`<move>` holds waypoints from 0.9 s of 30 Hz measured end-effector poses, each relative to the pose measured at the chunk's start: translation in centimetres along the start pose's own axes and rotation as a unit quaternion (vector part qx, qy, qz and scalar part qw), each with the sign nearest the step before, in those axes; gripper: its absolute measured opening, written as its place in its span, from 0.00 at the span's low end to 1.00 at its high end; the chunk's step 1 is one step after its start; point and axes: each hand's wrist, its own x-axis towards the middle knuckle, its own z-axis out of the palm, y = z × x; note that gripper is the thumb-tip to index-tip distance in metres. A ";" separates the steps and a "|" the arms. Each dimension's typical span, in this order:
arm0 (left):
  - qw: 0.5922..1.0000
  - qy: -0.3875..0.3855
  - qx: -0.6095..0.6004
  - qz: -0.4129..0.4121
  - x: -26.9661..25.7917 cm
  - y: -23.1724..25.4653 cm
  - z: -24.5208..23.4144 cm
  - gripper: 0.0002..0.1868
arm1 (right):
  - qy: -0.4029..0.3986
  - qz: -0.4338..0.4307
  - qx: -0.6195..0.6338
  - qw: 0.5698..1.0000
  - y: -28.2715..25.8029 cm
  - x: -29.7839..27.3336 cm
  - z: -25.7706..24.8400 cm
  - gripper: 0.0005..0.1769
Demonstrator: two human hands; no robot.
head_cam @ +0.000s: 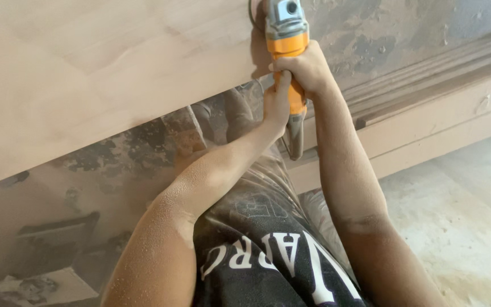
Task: The person uses an angle grinder with a sanding disc to smooth the surface of a long wooden plank. They move the tool back and forth along the length of the plank, generating sawdust. The person flips the plank over to sand the other side and continues the process on multiple planks.
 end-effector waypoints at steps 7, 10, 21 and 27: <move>0.995 -0.003 0.092 -0.022 -2.0 -1.4 0.9 0.29 | 0.010 -0.018 0.050 0.999 3.0 -1.7 -2.2 0.17; 0.996 0.003 0.090 -0.017 -1.2 -0.1 0.8 0.32 | 0.012 0.005 0.052 0.999 1.9 -0.5 -1.6 0.17; 0.994 0.011 0.080 0.068 6.5 9.3 4.3 0.41 | -0.079 -0.117 0.102 0.985 -6.2 7.5 -1.7 0.12; 0.999 0.020 0.049 0.003 7.4 10.6 3.2 0.43 | -0.075 -0.046 0.031 0.996 -6.9 9.9 -0.3 0.13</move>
